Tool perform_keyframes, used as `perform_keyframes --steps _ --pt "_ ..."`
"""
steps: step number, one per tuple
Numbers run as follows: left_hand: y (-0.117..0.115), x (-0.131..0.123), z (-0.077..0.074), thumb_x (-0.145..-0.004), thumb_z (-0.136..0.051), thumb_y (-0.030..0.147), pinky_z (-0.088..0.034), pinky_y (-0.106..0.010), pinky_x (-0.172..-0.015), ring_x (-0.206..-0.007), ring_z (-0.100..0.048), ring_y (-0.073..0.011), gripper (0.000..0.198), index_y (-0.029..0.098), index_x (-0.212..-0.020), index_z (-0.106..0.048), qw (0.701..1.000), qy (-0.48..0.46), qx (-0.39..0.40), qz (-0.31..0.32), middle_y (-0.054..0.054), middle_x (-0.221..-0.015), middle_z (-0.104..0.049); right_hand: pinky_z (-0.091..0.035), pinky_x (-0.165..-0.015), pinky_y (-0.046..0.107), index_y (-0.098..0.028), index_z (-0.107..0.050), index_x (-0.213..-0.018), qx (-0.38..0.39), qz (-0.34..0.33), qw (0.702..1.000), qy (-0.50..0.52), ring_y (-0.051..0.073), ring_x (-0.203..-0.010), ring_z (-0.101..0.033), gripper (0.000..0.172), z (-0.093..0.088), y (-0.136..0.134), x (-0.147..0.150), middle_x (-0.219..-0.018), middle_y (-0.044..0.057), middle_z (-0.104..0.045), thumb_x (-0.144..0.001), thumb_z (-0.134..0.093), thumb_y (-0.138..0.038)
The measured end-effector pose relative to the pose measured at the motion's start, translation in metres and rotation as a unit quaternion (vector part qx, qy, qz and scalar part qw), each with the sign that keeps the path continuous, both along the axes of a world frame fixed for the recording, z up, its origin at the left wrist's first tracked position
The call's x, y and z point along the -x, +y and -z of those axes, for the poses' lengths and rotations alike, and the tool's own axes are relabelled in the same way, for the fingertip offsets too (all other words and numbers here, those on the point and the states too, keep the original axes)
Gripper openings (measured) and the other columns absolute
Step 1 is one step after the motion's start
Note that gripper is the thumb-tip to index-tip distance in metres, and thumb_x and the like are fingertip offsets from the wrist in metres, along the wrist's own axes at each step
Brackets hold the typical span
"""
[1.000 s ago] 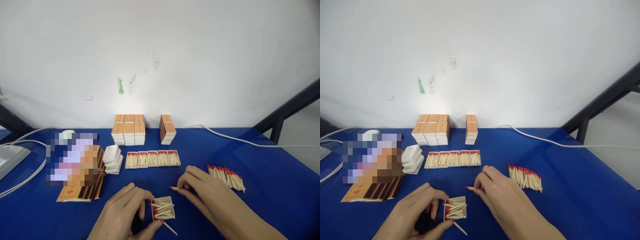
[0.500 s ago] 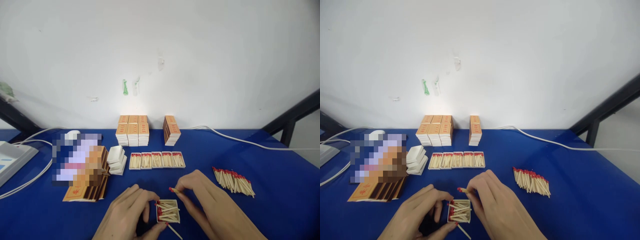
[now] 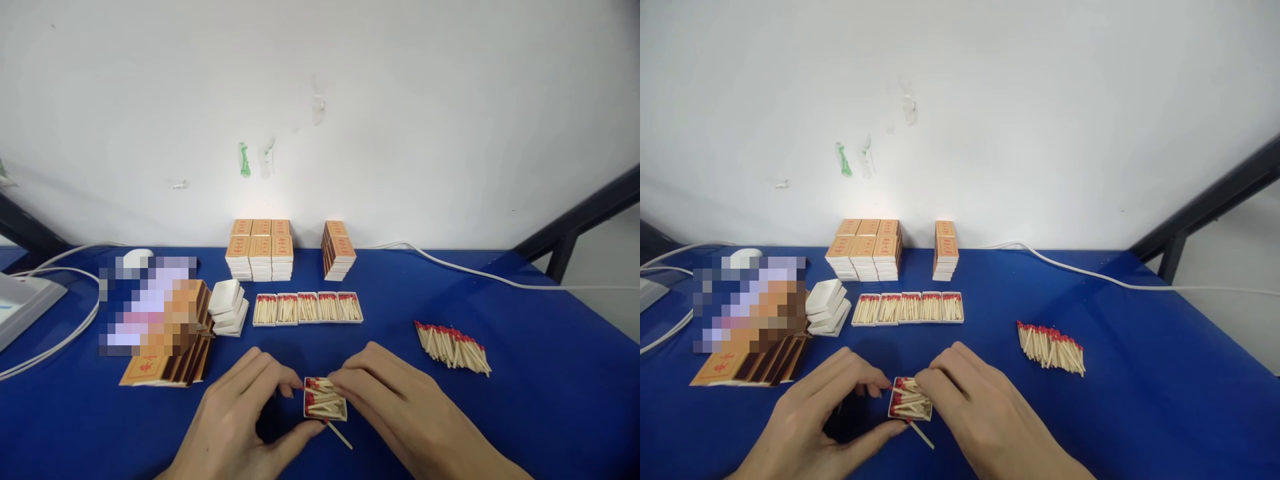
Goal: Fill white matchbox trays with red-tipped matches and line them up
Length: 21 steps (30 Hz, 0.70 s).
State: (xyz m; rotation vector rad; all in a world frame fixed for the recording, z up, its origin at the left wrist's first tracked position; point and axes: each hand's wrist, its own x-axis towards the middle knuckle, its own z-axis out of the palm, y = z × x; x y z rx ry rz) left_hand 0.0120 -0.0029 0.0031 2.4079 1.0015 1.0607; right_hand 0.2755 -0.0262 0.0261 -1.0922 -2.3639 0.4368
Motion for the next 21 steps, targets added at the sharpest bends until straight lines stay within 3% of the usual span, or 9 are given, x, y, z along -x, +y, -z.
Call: perform_keyframes --steps 9,16,21 --pt "0.001 0.0 0.006 -0.103 -0.086 0.027 -0.06 -0.031 -0.068 -0.075 -0.07 -0.0167 0.02 0.025 -0.108 -0.067 1.0 -0.018 0.014 0.014 0.002 -0.09 -0.074 -0.055 -0.079 0.031 -0.016 -0.074 -0.125 -0.03 -0.016 0.999 -0.01 0.019 -0.093 -0.065 0.026 0.001 0.001 0.004 -0.108 0.008 -0.074 -0.113 -0.052 -0.007" --pt "-0.004 0.004 0.008 -0.105 -0.081 0.015 -0.063 -0.03 -0.072 -0.079 -0.073 -0.0168 0.018 0.026 -0.117 -0.074 0.999 -0.03 0.02 0.037 0.001 -0.096 -0.08 -0.055 -0.073 0.028 -0.021 -0.075 -0.129 -0.012 -0.002 1.0 -0.01 0.018 -0.094 -0.067 0.026 0.008 0.001 0.007 -0.107 0.006 -0.072 -0.113 -0.057 -0.011" --pt "-0.003 0.003 0.005 -0.107 -0.076 0.012 -0.062 -0.029 -0.073 -0.081 -0.073 -0.0164 0.019 0.027 -0.118 -0.074 0.998 -0.017 0.025 0.054 0.001 -0.096 -0.078 -0.06 -0.071 0.026 -0.024 -0.079 -0.113 0.007 0.041 0.999 0.005 0.016 -0.089 -0.073 0.027 0.002 0.001 0.014 -0.107 0.006 -0.074 -0.118 -0.052 -0.021"
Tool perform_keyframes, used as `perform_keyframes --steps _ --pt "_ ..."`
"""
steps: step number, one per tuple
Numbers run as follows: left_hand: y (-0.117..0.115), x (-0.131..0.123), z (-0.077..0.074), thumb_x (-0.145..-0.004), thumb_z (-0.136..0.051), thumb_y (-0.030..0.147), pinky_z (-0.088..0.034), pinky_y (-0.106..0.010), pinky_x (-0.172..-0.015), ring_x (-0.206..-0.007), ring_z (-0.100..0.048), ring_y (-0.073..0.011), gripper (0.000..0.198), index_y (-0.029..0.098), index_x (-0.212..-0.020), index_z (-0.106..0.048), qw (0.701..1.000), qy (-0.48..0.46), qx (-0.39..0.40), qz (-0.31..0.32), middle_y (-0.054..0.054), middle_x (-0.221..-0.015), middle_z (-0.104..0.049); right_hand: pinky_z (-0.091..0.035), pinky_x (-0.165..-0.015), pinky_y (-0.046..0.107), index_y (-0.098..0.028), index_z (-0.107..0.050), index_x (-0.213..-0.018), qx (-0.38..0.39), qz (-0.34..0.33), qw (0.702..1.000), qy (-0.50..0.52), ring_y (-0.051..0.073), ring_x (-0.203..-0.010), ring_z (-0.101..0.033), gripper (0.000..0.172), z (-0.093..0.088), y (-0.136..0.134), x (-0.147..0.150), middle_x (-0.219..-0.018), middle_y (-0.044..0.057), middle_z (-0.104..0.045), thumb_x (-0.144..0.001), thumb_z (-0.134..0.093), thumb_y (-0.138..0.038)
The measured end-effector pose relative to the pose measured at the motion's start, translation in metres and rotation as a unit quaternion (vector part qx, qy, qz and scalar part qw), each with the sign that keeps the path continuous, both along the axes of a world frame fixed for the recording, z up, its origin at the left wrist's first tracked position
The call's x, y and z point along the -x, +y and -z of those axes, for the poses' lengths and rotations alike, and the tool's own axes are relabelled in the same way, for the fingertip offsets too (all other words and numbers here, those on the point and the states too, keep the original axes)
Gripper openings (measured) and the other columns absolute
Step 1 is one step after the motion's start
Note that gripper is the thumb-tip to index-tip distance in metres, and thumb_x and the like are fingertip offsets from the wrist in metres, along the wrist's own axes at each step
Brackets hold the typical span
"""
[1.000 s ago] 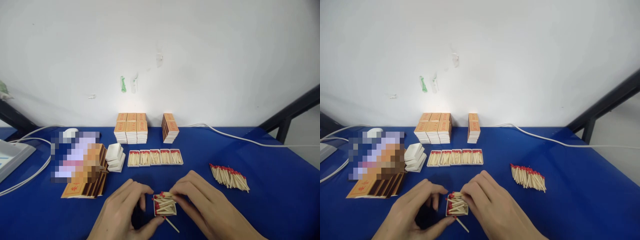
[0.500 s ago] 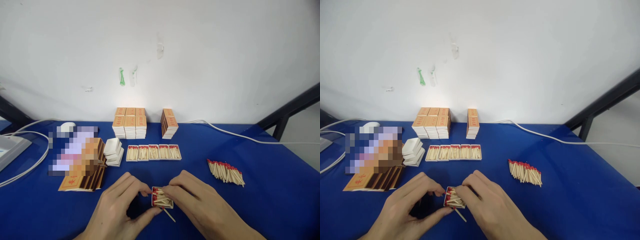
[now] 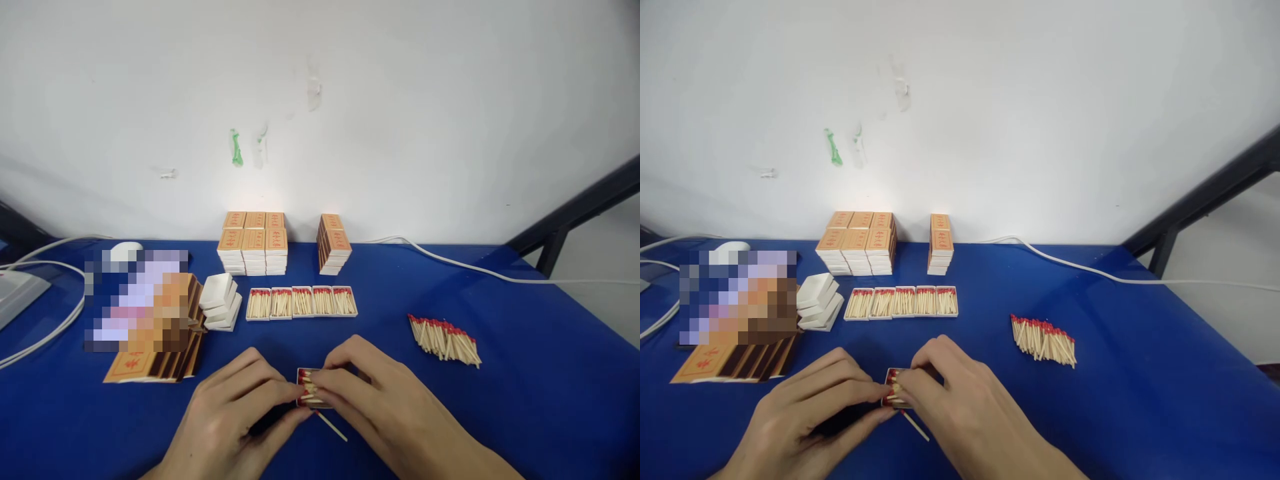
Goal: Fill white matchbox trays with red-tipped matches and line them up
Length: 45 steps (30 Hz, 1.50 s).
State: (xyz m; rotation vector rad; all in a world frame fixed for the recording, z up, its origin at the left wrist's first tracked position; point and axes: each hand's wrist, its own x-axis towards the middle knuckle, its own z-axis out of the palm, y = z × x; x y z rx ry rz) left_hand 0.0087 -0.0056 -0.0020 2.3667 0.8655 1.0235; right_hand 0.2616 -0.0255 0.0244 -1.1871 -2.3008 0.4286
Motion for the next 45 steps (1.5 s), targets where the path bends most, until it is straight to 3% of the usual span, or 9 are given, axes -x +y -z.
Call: perform_keyframes --steps 3,7,11,13,21,26,32,39,45 --pt "0.001 -0.002 -0.004 -0.106 -0.078 0.017 -0.063 -0.028 -0.074 -0.082 -0.073 -0.0159 0.014 0.026 -0.115 -0.072 1.0 0.009 0.01 -0.015 0.0 -0.097 -0.074 -0.062 -0.075 0.026 -0.024 -0.078 -0.116 0.012 0.013 1.0 0.025 0.015 -0.09 -0.073 0.022 -0.01 -0.001 -0.001 -0.11 0.006 -0.074 -0.118 -0.056 -0.025" --pt "0.001 -0.004 -0.007 -0.102 -0.081 0.02 -0.064 -0.029 -0.083 -0.099 -0.074 -0.0194 0.02 0.025 -0.119 -0.071 0.999 0.006 -0.001 -0.04 -0.004 -0.112 -0.072 -0.055 -0.067 0.028 -0.024 -0.074 -0.101 0.01 -0.007 1.0 0.014 0.015 -0.082 -0.07 0.01 -0.022 -0.004 -0.009 -0.093 0.0 -0.073 -0.111 -0.07 -0.024" --pt "0.002 -0.002 -0.002 -0.104 -0.081 0.019 -0.063 -0.034 -0.104 -0.121 -0.072 -0.0224 0.036 0.027 -0.137 -0.067 1.0 0.011 0.021 0.006 -0.005 -0.13 -0.075 -0.049 -0.062 0.031 -0.024 -0.071 -0.094 0.014 -0.038 0.997 -0.068 0.017 -0.078 -0.07 0.02 -0.019 -0.008 -0.014 -0.092 -0.002 -0.077 -0.093 -0.09 -0.022" --pt "0.003 -0.001 0.001 -0.106 -0.079 0.019 -0.062 -0.033 -0.106 -0.123 -0.072 -0.0215 0.041 0.029 -0.143 -0.064 0.998 0.019 0.046 0.026 -0.004 -0.129 -0.077 -0.051 -0.065 0.031 -0.023 -0.071 -0.095 0.014 -0.054 0.994 -0.093 0.018 -0.082 -0.073 0.022 -0.015 -0.008 -0.014 -0.097 -0.002 -0.08 -0.09 -0.091 -0.016" --pt "0.0 0.002 0.007 -0.107 -0.078 0.019 -0.06 -0.03 -0.103 -0.12 -0.071 -0.019 0.043 0.031 -0.145 -0.061 0.996 0.019 0.082 -0.01 -0.002 -0.127 -0.073 -0.052 -0.069 0.028 -0.022 -0.072 -0.097 -0.012 -0.092 0.989 -0.112 0.017 -0.084 -0.075 0.012 -0.008 -0.007 -0.017 -0.095 -0.001 -0.079 -0.104 -0.073 -0.012" --pt "0.0 0.001 0.006 -0.104 -0.079 0.018 -0.061 -0.032 -0.103 -0.121 -0.072 -0.0205 0.047 0.032 -0.145 -0.061 0.996 0.024 0.08 -0.022 -0.002 -0.129 -0.073 -0.05 -0.067 0.029 -0.022 -0.07 -0.091 -0.087 -0.082 0.987 -0.109 0.016 -0.078 -0.072 0.026 -0.007 -0.007 -0.015 -0.087 0.0 -0.077 -0.113 -0.058 -0.013" --pt "0.0 0.001 0.003 -0.105 -0.08 0.02 -0.062 -0.032 -0.1 -0.117 -0.072 -0.0199 0.045 0.033 -0.144 -0.061 0.995 0.027 0.092 -0.013 -0.001 -0.126 -0.074 -0.042 -0.058 0.036 -0.021 -0.072 -0.093 -0.18 -0.004 0.983 -0.047 0.017 -0.07 -0.067 0.04 -0.016 -0.004 -0.009 -0.082 0.002 -0.075 -0.118 -0.042 -0.012" --pt "0.0 -0.002 0.002 -0.104 -0.079 0.02 -0.064 -0.034 -0.096 -0.114 -0.074 -0.0222 0.042 0.032 -0.142 -0.064 0.996 0.019 0.091 -0.009 -0.003 -0.123 -0.077 -0.046 -0.058 0.034 -0.022 -0.073 -0.101 -0.117 -0.045 0.989 -0.078 0.016 -0.069 -0.065 0.031 -0.01 -0.002 -0.013 -0.081 -0.001 -0.071 -0.117 -0.048 -0.014" --pt "-0.004 -0.007 0.009 -0.099 -0.086 0.042 -0.067 -0.04 -0.094 -0.11 -0.078 -0.028 0.038 0.031 -0.133 -0.073 0.995 -0.004 0.069 -0.068 -0.006 -0.115 -0.081 -0.058 -0.066 0.029 -0.024 -0.074 -0.122 -0.055 0.035 0.998 -0.026 0.017 -0.086 -0.073 0.017 -0.015 0.0 -0.015 -0.106 0.004 -0.072 -0.117 -0.058 -0.027"
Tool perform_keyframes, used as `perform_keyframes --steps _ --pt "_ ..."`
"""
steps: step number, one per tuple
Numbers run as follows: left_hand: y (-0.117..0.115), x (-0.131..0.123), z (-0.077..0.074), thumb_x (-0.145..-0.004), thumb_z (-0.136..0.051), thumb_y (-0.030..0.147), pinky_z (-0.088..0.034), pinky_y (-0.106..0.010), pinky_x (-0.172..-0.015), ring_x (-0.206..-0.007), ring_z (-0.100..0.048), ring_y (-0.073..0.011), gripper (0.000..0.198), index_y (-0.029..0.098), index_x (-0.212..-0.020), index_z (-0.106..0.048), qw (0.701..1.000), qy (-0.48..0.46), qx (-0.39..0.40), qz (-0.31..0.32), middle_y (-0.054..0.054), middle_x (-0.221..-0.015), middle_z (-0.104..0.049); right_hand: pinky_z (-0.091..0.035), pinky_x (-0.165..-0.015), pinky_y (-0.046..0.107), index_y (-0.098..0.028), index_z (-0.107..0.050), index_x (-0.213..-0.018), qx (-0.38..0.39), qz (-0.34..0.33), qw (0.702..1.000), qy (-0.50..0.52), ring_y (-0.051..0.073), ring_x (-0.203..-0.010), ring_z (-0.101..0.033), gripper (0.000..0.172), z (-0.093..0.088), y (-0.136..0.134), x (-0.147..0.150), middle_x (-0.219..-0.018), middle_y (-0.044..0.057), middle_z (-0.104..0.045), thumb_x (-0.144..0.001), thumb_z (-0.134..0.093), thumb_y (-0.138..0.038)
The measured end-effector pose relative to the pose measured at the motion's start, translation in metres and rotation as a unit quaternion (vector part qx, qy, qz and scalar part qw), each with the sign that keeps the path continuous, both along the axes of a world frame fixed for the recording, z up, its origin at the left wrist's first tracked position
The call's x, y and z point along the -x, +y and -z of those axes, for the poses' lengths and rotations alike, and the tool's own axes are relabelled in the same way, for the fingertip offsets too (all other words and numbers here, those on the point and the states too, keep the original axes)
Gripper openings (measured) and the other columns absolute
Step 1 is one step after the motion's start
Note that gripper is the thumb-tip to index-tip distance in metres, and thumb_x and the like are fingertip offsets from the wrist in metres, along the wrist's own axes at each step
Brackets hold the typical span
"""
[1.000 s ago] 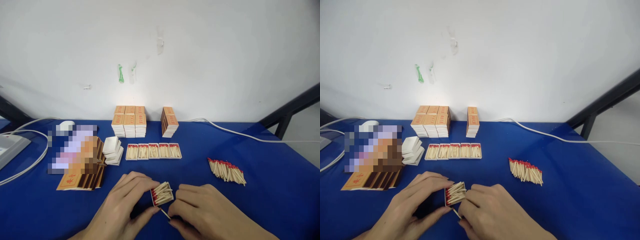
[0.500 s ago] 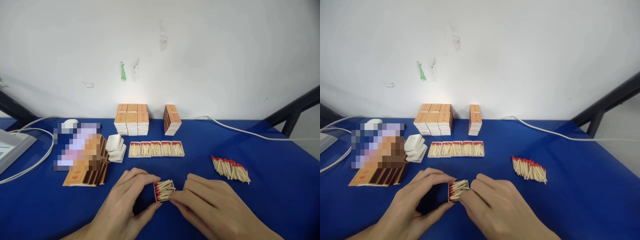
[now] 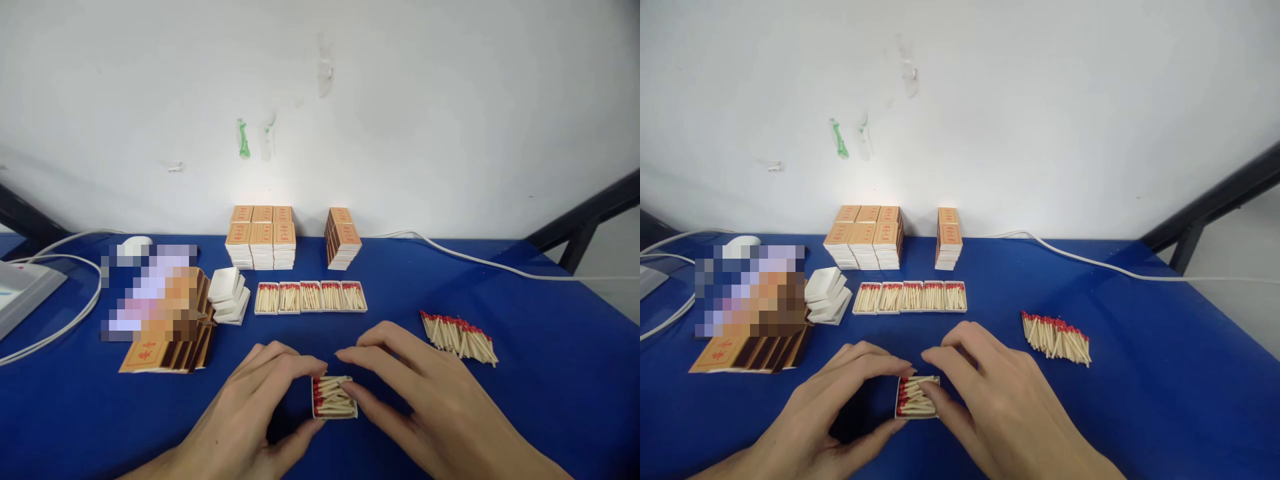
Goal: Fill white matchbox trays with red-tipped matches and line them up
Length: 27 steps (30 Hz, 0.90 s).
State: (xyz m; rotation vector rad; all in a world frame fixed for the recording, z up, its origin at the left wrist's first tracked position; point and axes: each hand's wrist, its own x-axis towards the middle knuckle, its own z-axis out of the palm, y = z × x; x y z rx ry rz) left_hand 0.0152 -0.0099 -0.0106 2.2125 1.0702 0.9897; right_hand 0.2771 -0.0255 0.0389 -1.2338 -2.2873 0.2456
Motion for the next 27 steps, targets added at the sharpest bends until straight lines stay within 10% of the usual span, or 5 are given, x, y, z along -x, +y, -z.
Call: perform_keyframes --steps 15,23,27 --pt "0.003 0.008 -0.002 -0.103 -0.079 0.023 -0.062 -0.034 -0.102 -0.11 -0.077 -0.0193 0.048 0.037 -0.144 -0.058 0.998 0.023 0.053 0.033 0.002 -0.123 -0.077 -0.067 -0.085 0.028 -0.024 -0.078 -0.111 0.045 -0.039 0.998 0.029 0.016 -0.098 -0.075 0.02 -0.007 0.003 0.0 -0.112 0.003 -0.078 -0.114 -0.059 -0.018" --pt "0.002 0.008 -0.005 -0.107 -0.073 0.02 -0.063 -0.033 -0.103 -0.118 -0.077 -0.0197 0.047 0.037 -0.148 -0.056 0.996 0.021 0.061 0.054 0.001 -0.13 -0.076 -0.071 -0.086 0.038 -0.026 -0.065 -0.147 0.089 -0.028 0.996 -0.009 0.026 -0.114 -0.076 0.055 0.005 -0.003 0.004 -0.129 0.008 -0.074 -0.096 -0.086 -0.023" --pt "-0.001 0.007 -0.009 -0.103 -0.071 0.018 -0.063 -0.034 -0.102 -0.119 -0.074 -0.0208 0.052 0.036 -0.15 -0.055 0.998 0.019 0.046 0.027 -0.002 -0.135 -0.072 -0.069 -0.081 0.035 -0.025 -0.068 -0.141 0.106 -0.017 0.994 0.019 0.021 -0.1 -0.077 0.042 0.015 -0.001 0.008 -0.122 0.007 -0.072 -0.101 -0.073 -0.012"
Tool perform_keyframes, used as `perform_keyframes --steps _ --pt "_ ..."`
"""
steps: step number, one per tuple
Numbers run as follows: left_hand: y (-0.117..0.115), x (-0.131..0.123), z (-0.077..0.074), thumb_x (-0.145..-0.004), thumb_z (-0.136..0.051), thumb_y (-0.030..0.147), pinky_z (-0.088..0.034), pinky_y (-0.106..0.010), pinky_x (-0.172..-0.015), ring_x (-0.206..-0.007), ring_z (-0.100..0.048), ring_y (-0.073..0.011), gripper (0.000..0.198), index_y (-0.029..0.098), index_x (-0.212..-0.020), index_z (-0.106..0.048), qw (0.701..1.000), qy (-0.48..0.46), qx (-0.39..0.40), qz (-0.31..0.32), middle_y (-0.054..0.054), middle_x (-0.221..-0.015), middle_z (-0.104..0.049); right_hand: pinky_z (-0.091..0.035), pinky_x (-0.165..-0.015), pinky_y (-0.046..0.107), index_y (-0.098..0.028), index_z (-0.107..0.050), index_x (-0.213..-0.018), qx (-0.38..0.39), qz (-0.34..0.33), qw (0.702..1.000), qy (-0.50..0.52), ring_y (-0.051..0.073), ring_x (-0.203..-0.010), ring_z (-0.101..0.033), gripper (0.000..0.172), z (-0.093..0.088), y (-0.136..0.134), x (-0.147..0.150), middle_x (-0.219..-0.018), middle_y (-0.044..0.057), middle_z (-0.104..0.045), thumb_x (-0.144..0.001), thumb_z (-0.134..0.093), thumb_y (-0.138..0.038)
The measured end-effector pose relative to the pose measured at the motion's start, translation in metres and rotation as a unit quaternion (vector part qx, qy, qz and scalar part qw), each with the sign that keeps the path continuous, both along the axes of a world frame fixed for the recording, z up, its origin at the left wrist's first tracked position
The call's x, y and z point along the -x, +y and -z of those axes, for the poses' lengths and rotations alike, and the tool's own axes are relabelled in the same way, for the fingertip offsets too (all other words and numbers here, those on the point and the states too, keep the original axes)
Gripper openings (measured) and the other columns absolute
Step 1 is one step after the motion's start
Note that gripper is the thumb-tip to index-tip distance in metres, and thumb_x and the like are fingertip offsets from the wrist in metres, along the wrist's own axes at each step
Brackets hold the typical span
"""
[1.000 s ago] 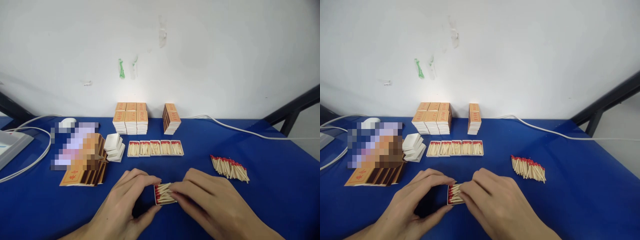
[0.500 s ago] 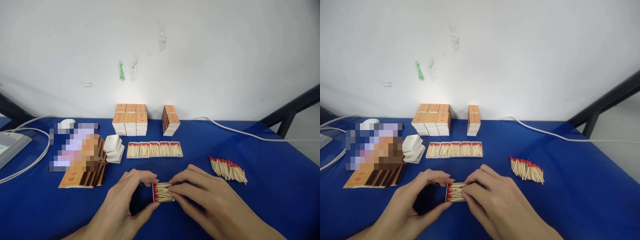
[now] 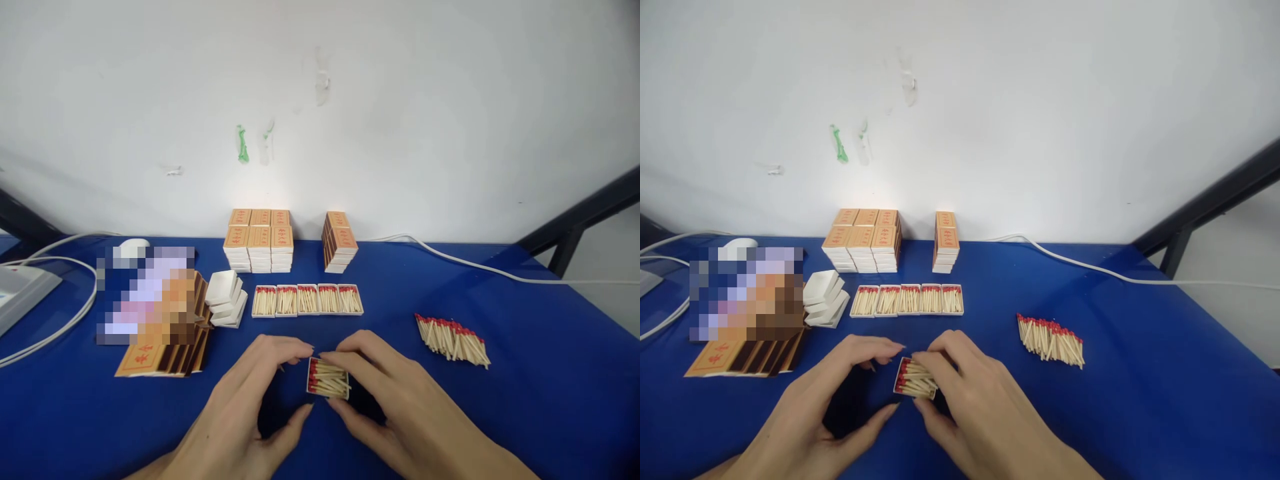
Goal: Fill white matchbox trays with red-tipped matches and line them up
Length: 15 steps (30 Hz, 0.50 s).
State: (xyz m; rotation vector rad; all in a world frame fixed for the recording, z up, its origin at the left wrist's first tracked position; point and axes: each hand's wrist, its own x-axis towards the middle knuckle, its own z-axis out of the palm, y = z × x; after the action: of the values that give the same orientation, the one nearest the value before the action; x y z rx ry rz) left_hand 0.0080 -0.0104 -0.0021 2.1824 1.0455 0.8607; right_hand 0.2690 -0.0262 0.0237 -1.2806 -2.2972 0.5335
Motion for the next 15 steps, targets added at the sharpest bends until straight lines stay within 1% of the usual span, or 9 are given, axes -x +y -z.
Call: perform_keyframes --steps 2,5,7,10,13,15 --pt "0.0 -0.001 -0.001 -0.101 -0.072 0.018 -0.064 -0.033 -0.101 -0.118 -0.073 -0.0207 0.055 0.036 -0.15 -0.055 1.0 0.0 -0.009 -0.023 -0.003 -0.141 -0.068 -0.069 -0.084 0.034 -0.026 -0.069 -0.14 -0.018 0.03 0.999 0.034 0.019 -0.1 -0.077 0.036 0.002 0.003 -0.001 -0.124 0.007 -0.07 -0.105 -0.068 -0.014" --pt "0.001 -0.003 -0.001 -0.101 -0.072 0.019 -0.064 -0.033 -0.098 -0.114 -0.072 -0.0201 0.055 0.036 -0.15 -0.055 0.999 -0.001 -0.017 -0.048 -0.004 -0.141 -0.067 -0.068 -0.092 0.035 -0.025 -0.065 -0.145 -0.041 0.058 0.996 0.052 0.02 -0.107 -0.076 0.038 0.002 0.006 -0.004 -0.131 0.01 -0.068 -0.108 -0.066 -0.018" --pt "0.002 -0.003 -0.001 -0.102 -0.071 0.018 -0.064 -0.033 -0.098 -0.113 -0.072 -0.0198 0.054 0.036 -0.15 -0.054 0.999 -0.001 -0.015 -0.05 -0.004 -0.137 -0.067 -0.068 -0.095 0.037 -0.025 -0.063 -0.149 -0.012 0.054 0.998 0.036 0.021 -0.112 -0.076 0.044 0.001 0.007 -0.006 -0.136 0.01 -0.067 -0.106 -0.07 -0.021" --pt "0.004 -0.004 -0.001 -0.104 -0.069 0.02 -0.064 -0.033 -0.101 -0.117 -0.073 -0.0198 0.051 0.036 -0.151 -0.054 0.999 0.001 -0.007 -0.037 -0.003 -0.137 -0.069 -0.068 -0.094 0.037 -0.027 -0.061 -0.151 0.052 0.047 0.997 0.019 0.021 -0.112 -0.076 0.051 -0.003 0.007 -0.008 -0.14 0.009 -0.065 -0.103 -0.075 -0.022" --pt "0.003 -0.003 -0.003 -0.107 -0.069 0.021 -0.063 -0.034 -0.109 -0.127 -0.073 -0.0204 0.048 0.036 -0.151 -0.055 1.0 -0.002 -0.003 -0.012 -0.002 -0.142 -0.071 -0.067 -0.092 0.033 -0.029 -0.064 -0.15 0.101 0.04 0.994 0.024 0.018 -0.107 -0.075 0.046 -0.007 0.008 -0.01 -0.139 0.006 -0.066 -0.106 -0.072 -0.019" --pt "0.003 -0.002 -0.004 -0.107 -0.069 0.021 -0.062 -0.036 -0.113 -0.132 -0.073 -0.0216 0.05 0.036 -0.153 -0.055 1.0 -0.005 -0.005 0.003 -0.003 -0.145 -0.072 -0.066 -0.093 0.031 -0.03 -0.066 -0.147 0.126 0.032 0.991 0.035 0.017 -0.106 -0.074 0.042 -0.01 0.008 -0.009 -0.136 0.005 -0.066 -0.107 -0.068 -0.015"
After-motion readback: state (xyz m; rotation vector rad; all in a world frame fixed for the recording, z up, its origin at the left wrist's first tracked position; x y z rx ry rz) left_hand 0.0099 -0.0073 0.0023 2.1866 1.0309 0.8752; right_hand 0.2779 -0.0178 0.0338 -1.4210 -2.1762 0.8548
